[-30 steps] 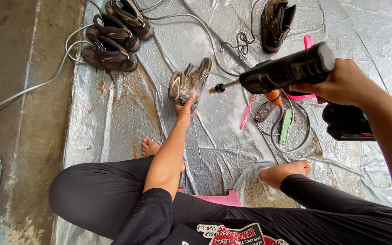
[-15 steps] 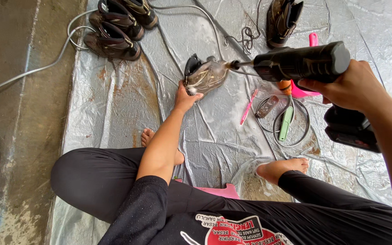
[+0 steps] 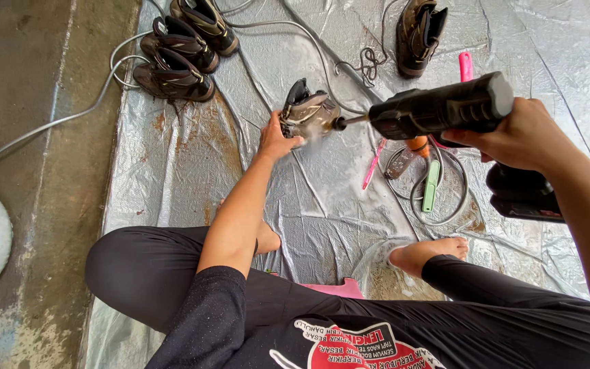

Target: The person scrubs a shoe with a pink brush and then uses a power drill with a brush attachment to clean the shoe's exterior and sole.

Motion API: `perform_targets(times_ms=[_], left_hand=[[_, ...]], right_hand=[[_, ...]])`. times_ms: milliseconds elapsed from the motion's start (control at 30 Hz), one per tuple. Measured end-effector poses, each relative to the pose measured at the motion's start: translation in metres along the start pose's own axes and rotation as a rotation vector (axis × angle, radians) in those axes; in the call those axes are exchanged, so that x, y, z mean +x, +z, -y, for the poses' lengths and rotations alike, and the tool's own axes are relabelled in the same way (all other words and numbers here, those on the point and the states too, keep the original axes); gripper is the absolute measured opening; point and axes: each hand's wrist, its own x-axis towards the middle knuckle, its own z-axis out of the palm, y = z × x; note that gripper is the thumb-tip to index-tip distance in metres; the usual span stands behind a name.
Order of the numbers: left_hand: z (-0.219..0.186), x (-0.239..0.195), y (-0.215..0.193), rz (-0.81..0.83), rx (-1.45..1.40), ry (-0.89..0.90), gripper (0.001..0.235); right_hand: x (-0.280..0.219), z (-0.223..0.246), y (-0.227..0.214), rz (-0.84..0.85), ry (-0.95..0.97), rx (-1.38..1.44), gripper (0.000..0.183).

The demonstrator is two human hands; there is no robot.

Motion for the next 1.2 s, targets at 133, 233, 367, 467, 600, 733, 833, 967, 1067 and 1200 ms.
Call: perform_targets(times_ms=[133,233,367,467,600,733,833,967,1067,1200], left_hand=[[0.001,0.016,-0.008,-0.018,0.127,0.086,0.087],[-0.017,0.028,-0.031,-0.139,0.14,0.249,0.089],[-0.06,0.033,-0.054,-0.197,0.184,0.334,0.078],[-0.054,0.055,-0.034,-0.277,0.183,0.478,0.065],[-0.052,0.072,0.01,-0.274,0.118,0.571,0.048],[-0.061,0.066,0.032,-0.104,0.199,0.449,0.048],[-0.055,0.075,0.041,-0.04,0.065,0.584,0.053],[-0.058,0.082,0.04,0.056,0.086,0.429,0.084],[-0.058,0.078,0.037,0.092,0.084,0.406,0.076],[-0.054,0.078,0.04,0.083,0.028,0.45,0.069]], right_hand=[[0.028,-0.033,0.028,-0.069,-0.112,-0.109,0.041],[0.033,-0.029,0.022,-0.101,-0.212,-0.235,0.046],[0.009,-0.013,0.0,-0.011,-0.022,-0.101,0.04],[0.012,-0.017,-0.005,-0.104,-0.051,-0.13,0.043],[0.007,-0.023,-0.014,-0.105,-0.06,-0.091,0.05],[-0.011,-0.036,-0.004,-0.05,-0.033,-0.142,0.046],[-0.015,-0.05,0.002,-0.16,-0.094,-0.183,0.048],[-0.016,-0.066,-0.004,-0.218,-0.103,-0.155,0.048],[-0.023,-0.061,-0.006,-0.165,-0.069,-0.17,0.055],[-0.018,-0.081,0.004,-0.248,-0.092,-0.292,0.058]])
